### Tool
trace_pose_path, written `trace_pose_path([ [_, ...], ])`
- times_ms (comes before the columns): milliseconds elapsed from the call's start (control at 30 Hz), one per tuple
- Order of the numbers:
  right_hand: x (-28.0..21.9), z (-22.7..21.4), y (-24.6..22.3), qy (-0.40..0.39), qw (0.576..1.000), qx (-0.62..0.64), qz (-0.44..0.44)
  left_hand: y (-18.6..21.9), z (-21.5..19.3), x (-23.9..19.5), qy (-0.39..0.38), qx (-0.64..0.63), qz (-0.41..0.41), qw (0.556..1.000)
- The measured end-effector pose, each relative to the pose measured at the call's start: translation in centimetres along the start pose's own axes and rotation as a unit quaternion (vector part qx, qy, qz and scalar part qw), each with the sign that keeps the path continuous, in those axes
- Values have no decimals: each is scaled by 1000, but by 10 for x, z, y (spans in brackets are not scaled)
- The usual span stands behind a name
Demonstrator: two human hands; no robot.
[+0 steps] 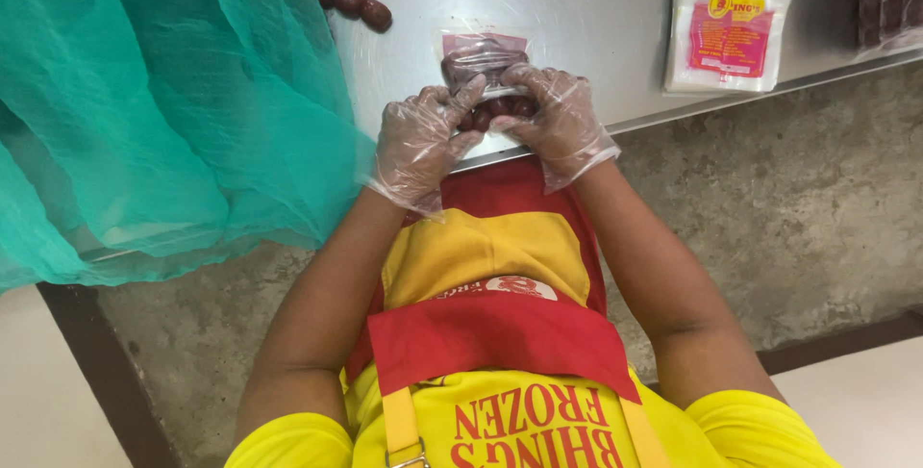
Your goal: The person picks up a link of sausages, counts them, and places them into a clear plastic bag on a metal table, then seals the bag with tape.
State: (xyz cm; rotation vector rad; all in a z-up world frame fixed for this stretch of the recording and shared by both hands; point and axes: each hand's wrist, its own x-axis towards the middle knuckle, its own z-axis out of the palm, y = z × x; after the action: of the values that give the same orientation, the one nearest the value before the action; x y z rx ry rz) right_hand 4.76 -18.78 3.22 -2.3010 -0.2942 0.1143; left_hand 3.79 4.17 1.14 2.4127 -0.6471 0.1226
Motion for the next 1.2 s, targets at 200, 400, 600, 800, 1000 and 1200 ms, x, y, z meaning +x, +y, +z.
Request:
trace_pose_path([
  [200, -4, -7, 8, -33, 997, 59, -46, 5, 3, 2, 69, 50, -3, 996],
  [400, -5, 1, 18, -11, 994, 75, -73, 0, 13, 8, 109, -65, -7, 992],
  [600, 0, 5, 16, -3, 993, 116, -28, -3, 24, 21, 167, 156, 30, 973],
  [800, -11, 16, 22, 85, 992, 79, -52, -2, 48, 18, 190, 140, 6, 972],
  [1000, -23, 39, 13, 213, 977, 30, -13, -3, 56, 11, 191, -83, -16, 978],
  [1200, -46, 32, -4, 125, 985, 1, 123, 20, 18, -22, 146, -77, -115, 979],
])
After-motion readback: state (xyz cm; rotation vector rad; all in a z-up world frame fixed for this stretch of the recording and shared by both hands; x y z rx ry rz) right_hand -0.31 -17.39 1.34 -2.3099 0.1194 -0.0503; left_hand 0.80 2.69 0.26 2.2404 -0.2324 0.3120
